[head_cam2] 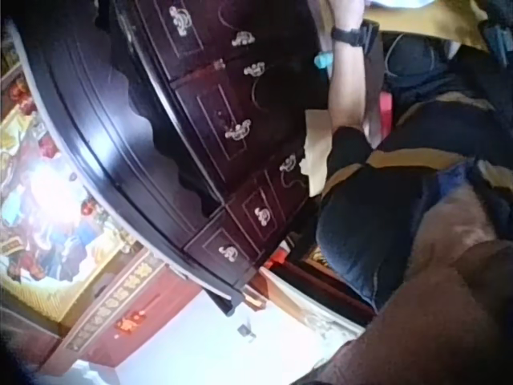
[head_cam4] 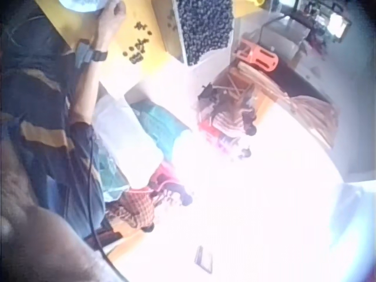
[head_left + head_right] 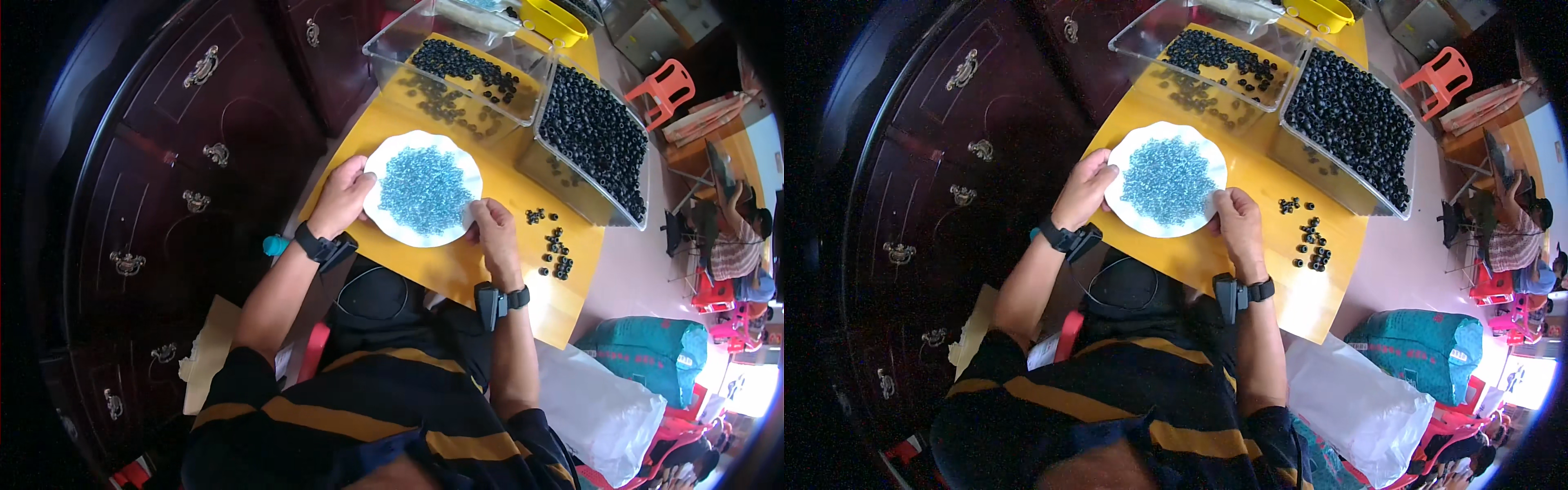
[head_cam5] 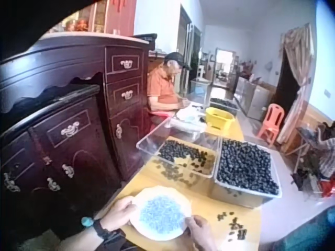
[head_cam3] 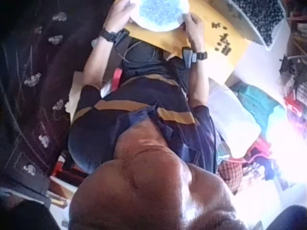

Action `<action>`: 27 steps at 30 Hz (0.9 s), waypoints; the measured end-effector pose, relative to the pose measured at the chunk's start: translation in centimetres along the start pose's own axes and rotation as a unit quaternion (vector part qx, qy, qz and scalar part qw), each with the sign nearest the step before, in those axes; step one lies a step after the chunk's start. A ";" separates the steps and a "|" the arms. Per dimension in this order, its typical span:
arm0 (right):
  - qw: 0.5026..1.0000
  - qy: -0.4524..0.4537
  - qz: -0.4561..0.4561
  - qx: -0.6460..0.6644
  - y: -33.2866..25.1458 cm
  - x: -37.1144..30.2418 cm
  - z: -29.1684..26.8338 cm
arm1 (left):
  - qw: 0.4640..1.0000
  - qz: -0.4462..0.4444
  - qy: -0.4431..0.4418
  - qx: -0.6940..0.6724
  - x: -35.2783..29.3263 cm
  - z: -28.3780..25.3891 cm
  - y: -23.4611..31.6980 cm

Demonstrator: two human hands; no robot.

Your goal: The person is manually sorting through small black and blue parts on a yellow table, moving them into different containers.

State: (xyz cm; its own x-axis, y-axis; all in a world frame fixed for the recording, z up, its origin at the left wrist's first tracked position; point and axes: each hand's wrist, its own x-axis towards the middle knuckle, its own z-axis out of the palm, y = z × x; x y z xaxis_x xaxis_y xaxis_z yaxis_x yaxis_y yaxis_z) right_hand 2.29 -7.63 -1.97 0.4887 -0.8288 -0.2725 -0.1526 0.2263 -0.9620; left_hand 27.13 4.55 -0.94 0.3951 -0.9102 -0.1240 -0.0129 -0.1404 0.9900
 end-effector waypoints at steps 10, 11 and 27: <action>0.999 0.029 -0.018 0.012 0.6 0.1 -2.3 | 0.999 0.010 -0.035 0.034 0.9 1.3 0.1; 0.999 0.031 -0.022 0.011 0.5 0.2 -2.2 | 0.999 0.016 -0.034 0.017 0.9 1.1 0.0; 1.000 0.018 -0.014 -0.021 -0.8 0.4 -1.6 | 1.000 0.004 -0.010 0.028 1.8 0.5 -1.1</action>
State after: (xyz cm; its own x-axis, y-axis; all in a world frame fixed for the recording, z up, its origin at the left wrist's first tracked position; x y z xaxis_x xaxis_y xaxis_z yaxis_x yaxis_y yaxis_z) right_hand 1.20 -8.93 -1.26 0.4626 -0.8525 -0.2432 -0.1745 0.1815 -0.9678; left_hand 27.43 2.89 -2.28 0.3772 -0.9186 -0.1177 -0.0668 -0.1538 0.9858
